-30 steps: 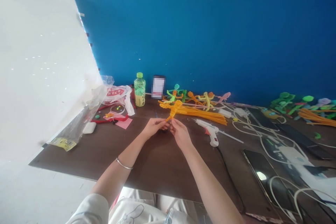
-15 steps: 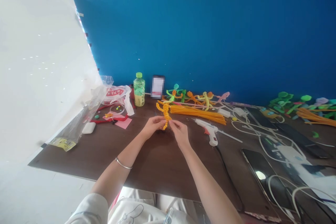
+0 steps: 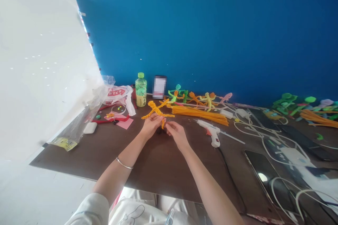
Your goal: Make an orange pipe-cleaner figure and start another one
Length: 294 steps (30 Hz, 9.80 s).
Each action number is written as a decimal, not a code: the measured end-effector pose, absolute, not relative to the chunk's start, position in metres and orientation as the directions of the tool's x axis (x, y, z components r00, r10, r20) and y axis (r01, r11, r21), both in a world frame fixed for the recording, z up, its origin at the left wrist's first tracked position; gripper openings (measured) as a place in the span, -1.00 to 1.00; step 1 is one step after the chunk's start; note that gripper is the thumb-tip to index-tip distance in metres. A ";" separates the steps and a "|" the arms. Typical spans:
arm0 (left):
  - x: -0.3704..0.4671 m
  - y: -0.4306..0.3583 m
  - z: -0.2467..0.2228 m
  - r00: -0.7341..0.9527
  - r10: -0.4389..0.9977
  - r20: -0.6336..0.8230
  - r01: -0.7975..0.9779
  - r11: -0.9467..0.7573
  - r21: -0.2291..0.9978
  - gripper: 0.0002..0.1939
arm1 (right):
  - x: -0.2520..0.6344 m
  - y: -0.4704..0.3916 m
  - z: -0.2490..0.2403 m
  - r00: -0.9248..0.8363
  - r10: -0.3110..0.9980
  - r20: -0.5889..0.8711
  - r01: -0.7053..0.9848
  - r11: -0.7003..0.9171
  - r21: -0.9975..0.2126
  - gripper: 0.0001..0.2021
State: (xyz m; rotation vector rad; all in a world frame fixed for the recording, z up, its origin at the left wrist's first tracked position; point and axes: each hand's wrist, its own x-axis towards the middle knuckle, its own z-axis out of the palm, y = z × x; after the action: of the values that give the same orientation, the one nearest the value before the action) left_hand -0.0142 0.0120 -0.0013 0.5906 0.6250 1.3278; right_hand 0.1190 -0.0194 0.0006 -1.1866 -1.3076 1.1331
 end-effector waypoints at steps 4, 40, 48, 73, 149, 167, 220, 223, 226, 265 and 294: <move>-0.013 0.011 0.000 0.124 0.989 -0.075 -0.696 0.141 0.704 -0.71 | 0.114 -0.022 0.003 -0.077 0.997 0.004 -0.030 0.001 -1.000 -0.68; -0.014 0.008 -0.005 0.103 0.992 0.078 -0.285 -0.046 0.957 -0.74 | 0.125 -0.018 -0.001 -0.046 0.920 0.389 0.459 0.365 -0.810 -0.87; -0.013 0.007 -0.003 0.078 0.994 0.080 -0.284 -0.055 0.957 -0.75 | 0.124 -0.021 -0.002 -0.032 0.923 0.383 0.572 0.331 -0.750 -0.87; -0.011 0.013 -0.014 0.148 0.984 0.103 -0.280 -0.058 0.958 -0.77 | 0.126 -0.016 -0.007 -0.023 0.977 0.213 0.315 0.209 -0.926 -0.84; -0.011 0.004 -0.002 0.196 0.981 -0.001 -0.297 0.060 0.953 -0.69 | 0.126 -0.017 -0.007 0.094 0.886 0.455 0.424 0.378 -0.823 -0.84; -0.004 0.012 -0.019 0.094 0.980 0.177 -0.029 -0.176 0.984 -0.88 | 0.122 -0.017 -0.004 0.221 0.917 0.333 0.288 0.265 -0.920 -0.80; 0.001 0.001 -0.001 0.025 0.999 -0.033 -0.221 0.038 0.974 -0.73 | 0.132 -0.022 -0.001 -0.129 0.770 0.624 0.660 0.537 -0.525 -0.80; -0.001 0.003 -0.006 0.056 0.996 -0.063 -0.281 0.077 0.957 -0.69 | 0.136 -0.023 0.002 -0.194 0.756 0.625 0.673 0.566 -0.476 -0.78; -0.003 0.005 -0.009 0.116 0.992 -0.039 -0.327 0.075 0.942 -0.68 | 0.132 -0.021 0.004 -0.024 0.825 0.565 0.565 0.477 -0.673 -0.78; -0.006 -0.002 0.002 0.152 0.987 -0.048 -0.305 0.093 0.948 -0.74 | 0.124 -0.022 0.001 -0.011 0.829 0.559 0.553 0.471 -0.687 -0.78; -0.022 0.014 -0.001 0.348 0.936 -0.047 -0.517 0.234 0.823 -0.74 | 0.137 -0.006 -0.007 0.142 0.952 0.272 0.185 0.245 -0.952 -0.78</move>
State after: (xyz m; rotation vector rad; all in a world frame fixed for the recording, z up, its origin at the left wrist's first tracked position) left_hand -0.0220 0.0142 -0.0012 0.8149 0.6220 1.0908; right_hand 0.1373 -0.0059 -0.0065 -1.2020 -1.3153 0.8100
